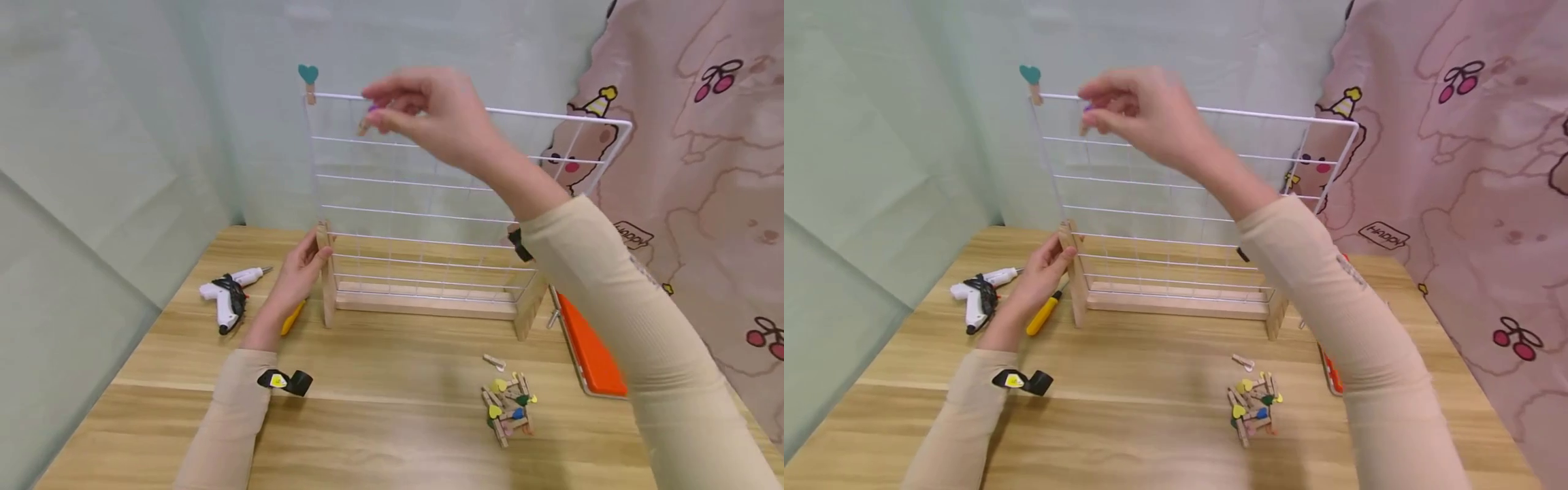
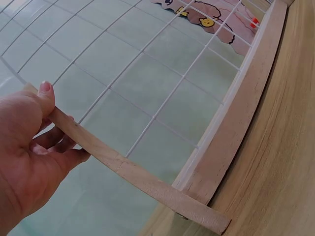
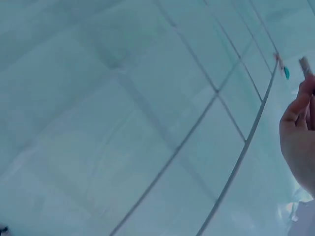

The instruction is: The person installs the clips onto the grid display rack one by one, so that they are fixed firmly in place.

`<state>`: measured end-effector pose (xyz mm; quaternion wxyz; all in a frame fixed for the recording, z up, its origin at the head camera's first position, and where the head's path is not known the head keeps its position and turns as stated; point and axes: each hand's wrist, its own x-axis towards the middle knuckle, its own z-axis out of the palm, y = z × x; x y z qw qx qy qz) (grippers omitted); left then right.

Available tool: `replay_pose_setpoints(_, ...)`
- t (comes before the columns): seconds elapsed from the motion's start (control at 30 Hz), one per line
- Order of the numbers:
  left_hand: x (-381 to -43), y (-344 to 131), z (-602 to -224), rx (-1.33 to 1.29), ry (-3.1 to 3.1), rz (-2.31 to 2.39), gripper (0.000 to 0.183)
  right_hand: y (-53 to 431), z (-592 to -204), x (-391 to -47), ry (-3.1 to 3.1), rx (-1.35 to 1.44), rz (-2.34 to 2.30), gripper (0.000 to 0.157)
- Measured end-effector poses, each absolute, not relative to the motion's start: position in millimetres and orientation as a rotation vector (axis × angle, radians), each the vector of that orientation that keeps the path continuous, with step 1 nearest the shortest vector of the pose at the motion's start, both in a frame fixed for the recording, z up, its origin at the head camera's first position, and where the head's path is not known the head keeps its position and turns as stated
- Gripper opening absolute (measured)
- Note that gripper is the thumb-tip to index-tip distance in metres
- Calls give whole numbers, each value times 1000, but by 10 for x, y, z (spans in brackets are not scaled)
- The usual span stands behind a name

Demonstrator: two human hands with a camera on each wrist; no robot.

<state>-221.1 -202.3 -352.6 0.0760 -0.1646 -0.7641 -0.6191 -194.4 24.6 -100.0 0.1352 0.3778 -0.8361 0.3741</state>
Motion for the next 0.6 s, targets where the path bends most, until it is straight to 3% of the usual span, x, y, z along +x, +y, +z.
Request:
replay_pose_setpoints(0.2, -2213, -1998, -3503, -509, -2248, -1896, 55, -75, -669, -2043, -2425, 925, 1285, 26)
replay_pose_setpoints(0.6, -2099, -2028, -3488, -470, -2297, -1855, 56, -224, -790, -2098, -2283, 827, 1341, 18)
